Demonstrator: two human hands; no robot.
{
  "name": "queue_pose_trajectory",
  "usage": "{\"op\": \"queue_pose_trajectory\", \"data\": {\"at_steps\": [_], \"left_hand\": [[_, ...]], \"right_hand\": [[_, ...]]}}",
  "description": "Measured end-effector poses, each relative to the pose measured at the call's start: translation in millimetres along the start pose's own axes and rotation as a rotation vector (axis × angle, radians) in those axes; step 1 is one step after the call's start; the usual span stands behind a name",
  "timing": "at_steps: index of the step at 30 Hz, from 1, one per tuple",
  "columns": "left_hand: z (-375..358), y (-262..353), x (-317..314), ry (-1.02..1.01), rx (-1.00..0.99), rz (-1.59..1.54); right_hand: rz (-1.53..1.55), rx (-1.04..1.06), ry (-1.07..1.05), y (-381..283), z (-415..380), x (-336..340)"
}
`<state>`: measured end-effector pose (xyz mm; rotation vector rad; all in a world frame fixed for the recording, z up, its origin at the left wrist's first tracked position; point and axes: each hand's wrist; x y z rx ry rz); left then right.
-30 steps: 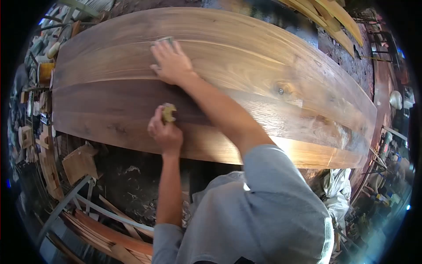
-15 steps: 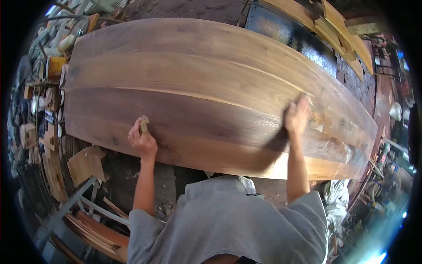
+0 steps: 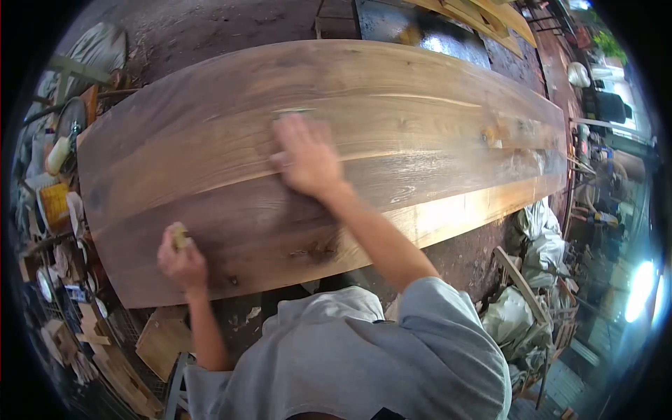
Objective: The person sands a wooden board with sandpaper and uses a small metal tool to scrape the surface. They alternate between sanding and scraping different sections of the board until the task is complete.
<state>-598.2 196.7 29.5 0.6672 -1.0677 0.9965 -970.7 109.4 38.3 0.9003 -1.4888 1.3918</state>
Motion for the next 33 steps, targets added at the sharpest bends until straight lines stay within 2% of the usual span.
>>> {"op": "queue_pose_trajectory", "data": {"at_steps": [2,3,4,5,6,8,9,10,11,12,13,14,15,16,17,19,21,23,24,25,26,27,28,30,31,33], "left_hand": [[2,-58,3,-0.072,-0.003,0.036],[1,-65,1,-0.080,-0.003,0.031],[1,-72,-2,-0.049,0.000,0.012],[2,-80,-4,-0.017,0.001,-0.002],[-1,-85,-6,-0.019,-0.001,0.007],[-10,-81,-12,0.028,-0.089,-0.017],[-4,-78,-10,0.061,-0.073,-0.007],[-1,-77,-8,0.061,-0.073,0.007],[2,-75,-5,0.039,-0.064,0.006],[4,-73,-4,0.020,-0.059,0.007],[2,-76,-8,0.034,-0.079,-0.009],[3,-77,-7,0.036,-0.100,0.014],[6,-75,-7,0.022,-0.082,0.012],[4,-73,-5,0.000,-0.062,0.006],[8,-69,-1,-0.016,-0.052,0.013],[8,-71,6,-0.058,-0.045,0.023],[0,-82,11,-0.106,-0.030,0.026],[-20,-115,14,-0.112,-0.008,0.033],[-31,-134,14,-0.107,0.010,0.040],[-44,-153,15,-0.106,0.021,0.024],[-57,-176,22,-0.140,0.059,0.079],[-66,-199,25,-0.171,0.092,0.133],[-74,-217,28,-0.171,0.098,0.117],[-87,-249,30,-0.129,0.112,0.128],[-93,-256,24,-0.096,0.145,0.097],[-101,-265,16,-0.079,0.092,0.066]], "right_hand": [[-0.261,-0.354,-0.055,97,-10,39],[-0.458,-0.296,0.098,191,-28,21],[-0.149,-0.494,0.250,221,-27,50],[-0.282,-0.534,0.333,280,-26,58],[-0.205,-0.764,0.303,302,-16,77],[-0.263,-0.890,0.409,316,6,69],[-0.341,-0.855,0.342,298,22,55],[-0.313,-0.696,0.362,240,34,36],[-0.305,-0.383,0.360,190,42,4],[-0.325,-0.250,0.282,90,46,3],[-0.038,-0.222,0.230,20,48,-20],[0.048,-0.102,0.149,-47,48,-24],[0.161,0.005,0.158,-93,53,-57],[0.139,0.090,0.056,-131,57,-73],[0.161,0.092,0.067,-136,61,-77],[0.158,0.294,0.033,-146,51,-92],[0.125,0.174,-0.042,-85,35,-48],[-0.031,-0.108,-0.020,0,12,3],[0.043,-0.277,-0.005,53,0,19],[-0.139,-0.334,0.094,112,-10,27],[-0.172,-0.442,0.192,175,-26,27],[-0.172,-0.663,0.237,212,-34,39],[-0.227,-0.797,0.300,234,-41,45],[-0.214,-0.895,0.311,191,-33,33],[-0.191,-0.741,0.291,154,-29,12],[-0.199,-0.455,0.266,13,-11,-34]]}}
Point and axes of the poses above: each hand's wrist, its own z-axis towards the middle knuckle, its own x-axis out of the back of the hand, y = z × x, and after that the axes turned 14 degrees about -x, right-handed
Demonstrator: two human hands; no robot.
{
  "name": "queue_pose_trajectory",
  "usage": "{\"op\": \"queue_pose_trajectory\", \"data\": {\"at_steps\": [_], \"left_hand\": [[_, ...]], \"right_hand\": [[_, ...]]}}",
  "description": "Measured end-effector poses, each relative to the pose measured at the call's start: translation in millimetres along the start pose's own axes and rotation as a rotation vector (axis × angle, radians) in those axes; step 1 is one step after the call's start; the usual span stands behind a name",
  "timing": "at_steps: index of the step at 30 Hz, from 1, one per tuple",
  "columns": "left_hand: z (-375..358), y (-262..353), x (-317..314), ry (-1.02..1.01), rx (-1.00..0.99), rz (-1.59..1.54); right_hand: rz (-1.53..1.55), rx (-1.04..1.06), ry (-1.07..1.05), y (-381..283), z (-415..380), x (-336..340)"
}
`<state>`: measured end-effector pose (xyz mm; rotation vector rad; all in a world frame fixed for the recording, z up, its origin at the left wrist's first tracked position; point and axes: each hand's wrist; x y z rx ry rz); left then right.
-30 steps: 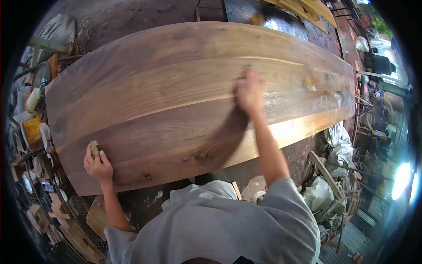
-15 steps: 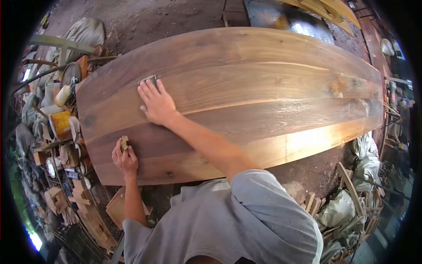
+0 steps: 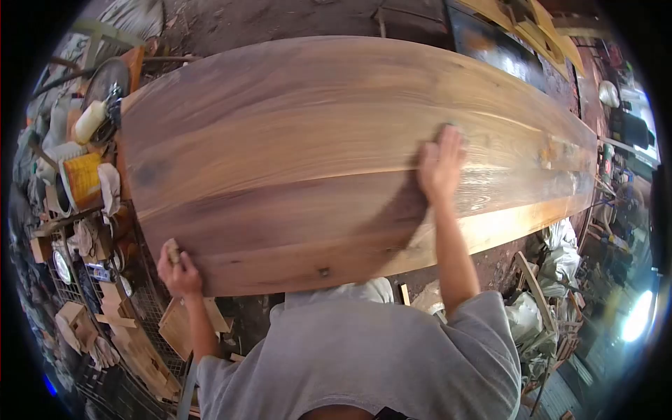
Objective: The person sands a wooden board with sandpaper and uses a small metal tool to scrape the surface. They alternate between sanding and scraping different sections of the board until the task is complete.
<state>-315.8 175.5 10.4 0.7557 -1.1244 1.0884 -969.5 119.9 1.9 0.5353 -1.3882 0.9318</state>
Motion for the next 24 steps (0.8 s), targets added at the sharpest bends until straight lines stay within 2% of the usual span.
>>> {"op": "queue_pose_trajectory", "data": {"at_steps": [1,3,5,7,9,10,12,13,14,15,16,17,18,19,20,22,24], "left_hand": [[1,-3,-3,0.030,-0.068,-0.025],[6,-1,1,0.038,-0.050,-0.048],[11,-2,5,0.043,-0.033,-0.074],[13,-3,9,0.017,-0.041,-0.119],[9,-14,6,0.024,-0.055,-0.165],[11,-20,11,-0.003,-0.067,-0.164],[7,-35,16,-0.029,-0.071,-0.171],[3,-51,15,-0.007,-0.046,-0.161],[-2,-68,13,0.016,-0.024,-0.150],[-6,-85,12,0.019,-0.021,-0.156],[-12,-101,11,0.019,0.051,-0.101],[-18,-116,8,0.022,0.124,-0.045],[-25,-129,5,-0.001,0.180,-0.042],[-26,-135,2,0.002,0.191,-0.043],[-28,-139,1,-0.024,0.279,-0.158],[-34,-148,-10,-0.104,0.443,-0.415],[-57,-155,-39,-0.054,0.569,-0.773]], "right_hand": [[-0.025,0.025,-0.098,-81,-26,4],[0.054,0.214,-0.203,-210,-70,-9],[0.271,0.424,-0.251,-320,-108,-24],[0.430,0.589,-0.303,-407,-145,-48],[0.484,0.705,-0.305,-456,-163,-56],[0.480,0.699,-0.312,-451,-160,-56],[0.405,0.716,-0.496,-415,-129,-33],[0.375,0.587,-0.298,-378,-123,-34],[0.173,0.476,-0.252,-337,-103,-17],[0.100,0.351,-0.235,-281,-82,-19],[0.040,0.116,-0.247,-227,-62,-9],[0.016,0.149,-0.118,-148,-44,-14],[-0.056,0.016,-0.094,-86,-28,-17],[-0.070,-0.142,-0.129,-63,-20,0],[-0.060,-0.052,-0.097,-70,-16,10],[-0.084,0.054,-0.100,-105,-19,-15],[-0.034,0.239,-0.153,-209,-39,-23]]}}
Point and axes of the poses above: each hand's wrist, its own z-axis towards the middle knuckle, its own x-axis out of the back of the hand, y = z × x, and after that the axes turned 14 degrees about -x, right-handed
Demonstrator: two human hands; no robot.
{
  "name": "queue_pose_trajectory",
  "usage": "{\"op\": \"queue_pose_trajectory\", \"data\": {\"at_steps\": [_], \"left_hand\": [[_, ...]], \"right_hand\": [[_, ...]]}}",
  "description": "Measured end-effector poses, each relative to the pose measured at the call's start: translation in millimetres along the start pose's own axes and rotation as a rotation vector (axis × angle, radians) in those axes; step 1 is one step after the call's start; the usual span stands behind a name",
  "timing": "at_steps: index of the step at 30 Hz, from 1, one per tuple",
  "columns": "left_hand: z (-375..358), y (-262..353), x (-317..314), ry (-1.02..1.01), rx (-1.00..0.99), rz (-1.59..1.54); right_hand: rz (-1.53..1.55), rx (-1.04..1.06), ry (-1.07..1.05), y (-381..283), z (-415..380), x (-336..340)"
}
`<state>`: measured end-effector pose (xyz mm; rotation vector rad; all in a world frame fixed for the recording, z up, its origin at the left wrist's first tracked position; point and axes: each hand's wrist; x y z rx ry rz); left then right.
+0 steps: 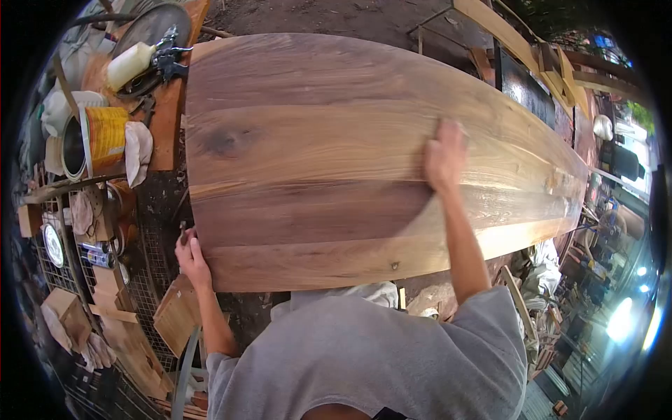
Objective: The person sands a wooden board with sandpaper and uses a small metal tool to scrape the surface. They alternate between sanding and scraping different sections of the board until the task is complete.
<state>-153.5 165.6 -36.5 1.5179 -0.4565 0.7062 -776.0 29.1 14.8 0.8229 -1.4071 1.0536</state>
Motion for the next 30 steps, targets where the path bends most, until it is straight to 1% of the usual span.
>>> {"op": "queue_pose_trajectory", "data": {"at_steps": [1,2,3,4,5,6,7,8,9,11,12,14,15,16,17,18,19,20,21,22,23,24,25,26,27,29,30], "left_hand": [[-2,-13,-4,0.010,0.063,-0.211],[-2,-15,-5,0.015,0.064,-0.207],[-3,-10,-8,0.028,0.178,-0.371],[-3,-8,-9,0.047,0.290,-0.537],[-2,-11,-7,0.063,0.289,-0.531],[-3,-14,-5,0.007,0.289,-0.546],[-5,-13,-3,-0.059,0.290,-0.557],[-2,-6,-1,-0.062,0.290,-0.548],[0,2,1,-0.058,0.292,-0.515],[4,9,-1,-0.052,0.295,-0.484],[4,9,0,-0.059,0.278,-0.482],[2,9,4,-0.053,0.270,-0.473],[3,10,2,-0.049,0.267,-0.383],[4,11,-1,-0.046,0.267,-0.297],[4,8,-3,-0.041,0.275,-0.293],[4,3,-3,-0.057,0.276,-0.379],[2,-1,-3,-0.061,0.280,-0.463],[1,-1,-2,-0.060,0.293,-0.463],[0,-5,-2,-0.041,0.303,-0.454],[1,-9,-3,-0.056,0.276,-0.432],[0,-10,-5,-0.077,0.249,-0.412],[3,-5,-5,-0.068,0.261,-0.439],[7,1,-3,-0.059,0.267,-0.465],[4,-3,-7,-0.004,0.278,-0.529],[7,4,-5,0.005,0.269,-0.551],[11,12,-4,0.043,0.213,-0.510],[11,11,-3,0.056,0.215,-0.504]], "right_hand": [[-0.123,0.076,-0.042,-73,-10,-5],[-0.105,0.211,-0.025,-143,-21,-9],[0.028,0.307,-0.078,-207,-36,-19],[0.120,0.408,-0.081,-265,-47,-31],[0.220,0.477,-0.113,-317,-55,-41],[0.340,0.566,-0.119,-362,-60,-54],[0.369,0.601,-0.084,-395,-62,-64],[0.398,0.624,-0.047,-410,-59,-66],[0.403,0.616,-0.048,-402,-56,-68],[0.381,0.685,-0.065,-367,-45,-66],[0.326,0.618,-0.181,-329,-30,-33],[0.174,0.439,-0.103,-225,-6,-25],[0.047,0.315,-0.051,-166,4,-12],[-0.047,0.206,-0.027,-100,15,-12],[-0.167,0.098,0.017,-35,26,-10],[0.049,0.025,0.042,30,29,-13],[0.075,-0.206,0.045,59,29,-13],[0.032,-0.291,0.108,51,23,-18],[0.041,-0.273,0.098,26,19,-27],[-0.024,-0.113,0.045,-23,9,-36],[-0.093,0.043,-0.007,-78,-7,-41],[-0.177,0.144,-0.068,-162,-29,-31],[-0.131,0.292,-0.174,-231,-47,-27],[-0.009,0.414,-0.171,-285,-65,-34],[0.103,0.478,-0.178,-333,-74,-40],[0.189,0.639,-0.135,-401,-76,-59],[0.197,0.652,-0.135,-426,-71,-67]]}}
Point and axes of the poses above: each hand's wrist, its own z-axis towards the middle knuckle, its own x-axis out of the back of the hand, y = z × x, and after that the axes turned 14 degrees about -x, right-handed
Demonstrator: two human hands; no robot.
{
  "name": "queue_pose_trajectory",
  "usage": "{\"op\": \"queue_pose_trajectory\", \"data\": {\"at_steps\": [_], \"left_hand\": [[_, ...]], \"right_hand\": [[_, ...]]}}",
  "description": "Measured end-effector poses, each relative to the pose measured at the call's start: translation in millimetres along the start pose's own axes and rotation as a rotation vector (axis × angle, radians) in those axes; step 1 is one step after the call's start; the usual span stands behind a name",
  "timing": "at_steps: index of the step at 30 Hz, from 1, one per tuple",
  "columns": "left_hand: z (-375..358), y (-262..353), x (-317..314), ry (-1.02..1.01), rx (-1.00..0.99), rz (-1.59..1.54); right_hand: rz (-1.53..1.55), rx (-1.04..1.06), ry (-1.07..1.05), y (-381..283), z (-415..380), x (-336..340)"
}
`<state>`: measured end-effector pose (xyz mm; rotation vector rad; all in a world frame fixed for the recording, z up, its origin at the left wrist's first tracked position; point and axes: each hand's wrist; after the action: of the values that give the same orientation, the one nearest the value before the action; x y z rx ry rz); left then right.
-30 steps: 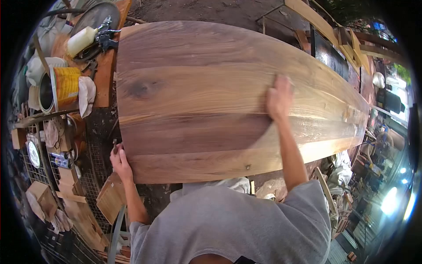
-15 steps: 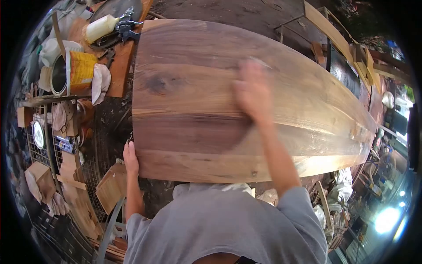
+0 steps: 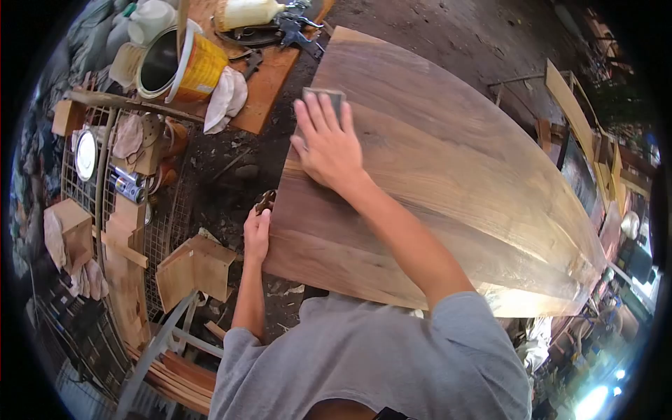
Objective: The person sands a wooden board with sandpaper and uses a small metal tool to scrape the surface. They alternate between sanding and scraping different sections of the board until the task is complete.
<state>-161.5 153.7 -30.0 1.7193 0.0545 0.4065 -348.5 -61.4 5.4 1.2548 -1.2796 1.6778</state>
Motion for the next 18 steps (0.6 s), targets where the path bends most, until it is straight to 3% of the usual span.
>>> {"op": "queue_pose_trajectory", "data": {"at_steps": [2,5,9,11,14,18], "left_hand": [[-1,1,0,-0.020,0.005,0.027],[-1,8,2,-0.044,-0.022,0.081],[0,-2,3,-0.025,-0.057,0.107],[3,2,2,-0.050,-0.037,0.091],[3,10,1,-0.044,-0.015,0.066],[2,1,5,-0.064,-0.060,0.131]], "right_hand": [[0.029,0.076,0.006,-16,27,-11],[0.048,0.168,0.016,15,18,2],[-0.124,-0.059,-0.167,135,-48,83],[-0.213,-0.218,-0.109,203,-86,86],[-0.214,-0.257,-0.105,169,-80,80],[-0.088,0.022,-0.085,49,-8,29]]}}
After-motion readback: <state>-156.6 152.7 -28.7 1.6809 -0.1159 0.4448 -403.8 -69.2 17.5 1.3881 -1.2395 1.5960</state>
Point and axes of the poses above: each hand's wrist, its own z-axis towards the middle knuckle, its own x-axis out of the back of the hand, y = z × x, and after that the axes turned 14 degrees about -x, right-handed
